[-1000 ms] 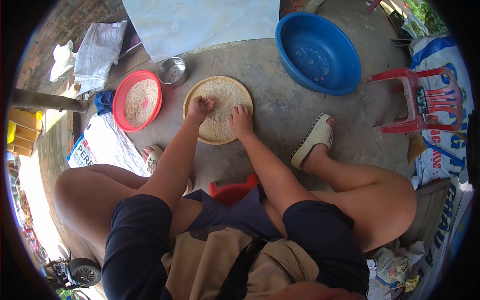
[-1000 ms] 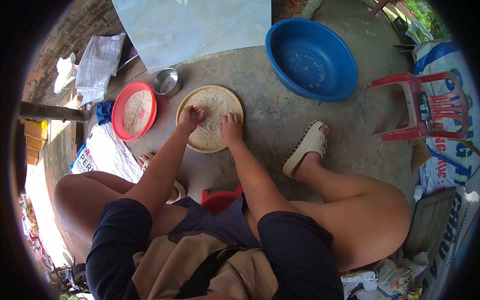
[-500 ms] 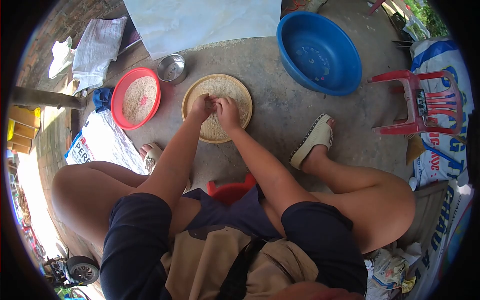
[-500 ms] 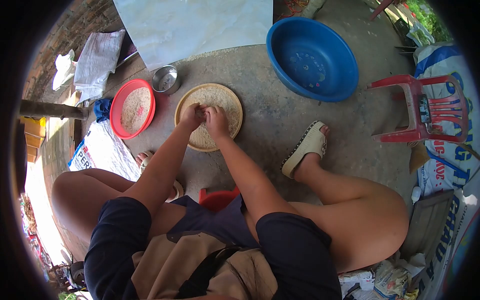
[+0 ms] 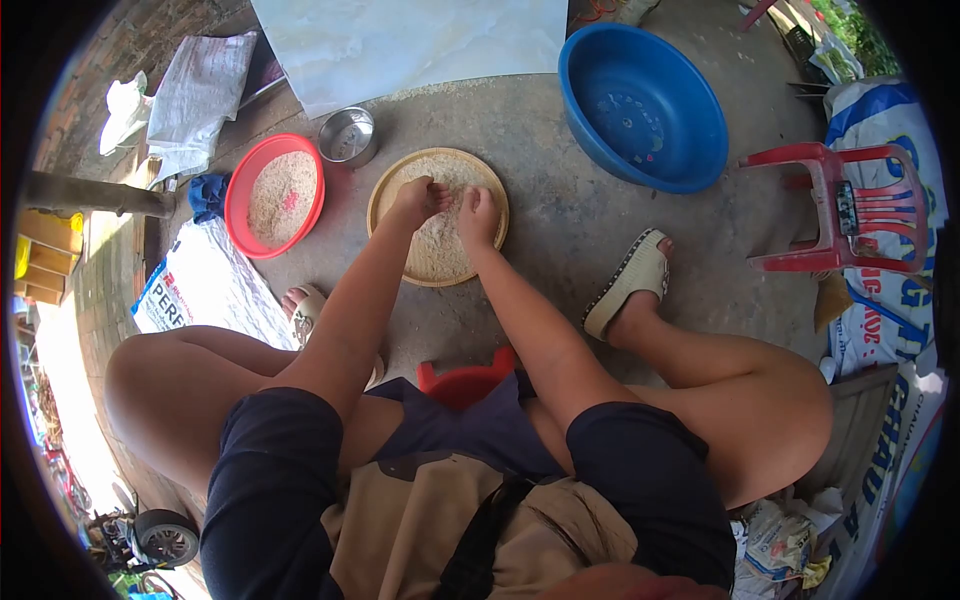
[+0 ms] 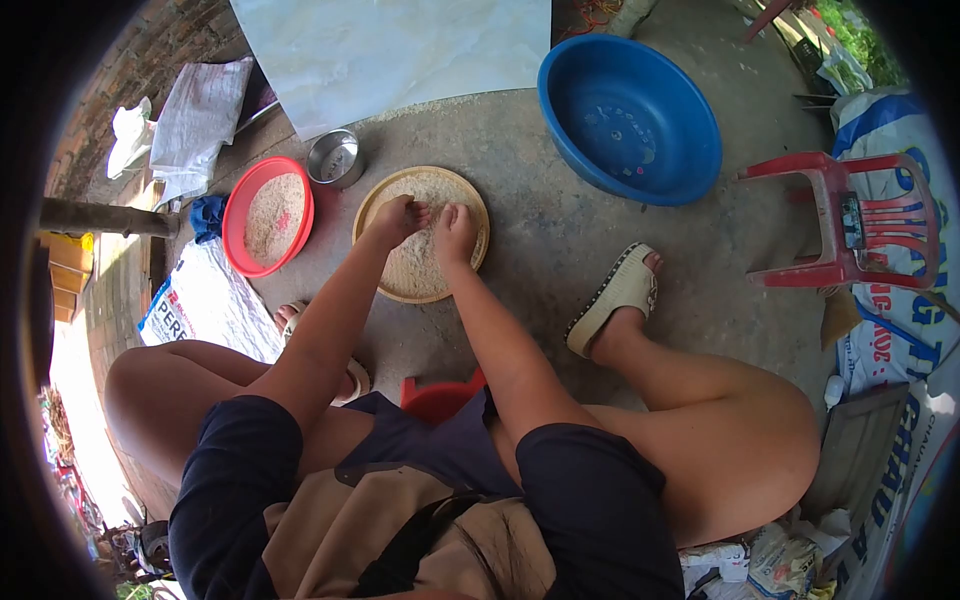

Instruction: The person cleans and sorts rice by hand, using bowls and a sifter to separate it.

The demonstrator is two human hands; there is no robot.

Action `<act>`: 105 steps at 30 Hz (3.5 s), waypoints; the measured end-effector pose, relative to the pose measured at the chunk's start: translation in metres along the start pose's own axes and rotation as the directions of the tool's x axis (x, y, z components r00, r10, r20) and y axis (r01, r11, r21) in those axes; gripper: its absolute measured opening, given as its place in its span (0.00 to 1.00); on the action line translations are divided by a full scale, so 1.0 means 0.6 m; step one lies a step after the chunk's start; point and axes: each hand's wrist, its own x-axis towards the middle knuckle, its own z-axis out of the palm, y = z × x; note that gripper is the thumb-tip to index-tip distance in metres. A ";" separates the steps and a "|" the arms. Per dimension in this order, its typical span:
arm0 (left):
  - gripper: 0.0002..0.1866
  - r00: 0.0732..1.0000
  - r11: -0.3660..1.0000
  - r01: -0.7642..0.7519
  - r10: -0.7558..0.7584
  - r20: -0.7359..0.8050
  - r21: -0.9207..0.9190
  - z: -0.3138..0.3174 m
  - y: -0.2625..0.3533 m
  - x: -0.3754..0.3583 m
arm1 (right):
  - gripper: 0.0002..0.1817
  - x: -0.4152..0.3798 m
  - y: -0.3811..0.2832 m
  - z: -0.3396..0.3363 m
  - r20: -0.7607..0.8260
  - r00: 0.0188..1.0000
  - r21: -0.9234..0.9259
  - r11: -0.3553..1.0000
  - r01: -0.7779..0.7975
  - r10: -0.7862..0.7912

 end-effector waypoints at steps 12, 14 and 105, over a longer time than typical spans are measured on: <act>0.15 0.963 0.398 -0.217 0.238 0.128 0.891 0.103 0.027 -0.036 | 0.22 0.037 0.004 0.006 0.614 0.644 0.717 0.018 -0.696 0.456; 0.15 0.961 0.341 -0.205 0.250 0.121 0.917 0.103 0.023 -0.022 | 0.20 0.039 0.056 0.025 0.689 0.656 0.716 -0.149 -0.682 0.308; 0.30 0.785 0.784 0.044 0.357 0.507 -0.620 0.061 0.083 -0.105 | 0.18 0.029 0.061 -0.027 0.661 0.481 0.515 0.119 -0.849 0.576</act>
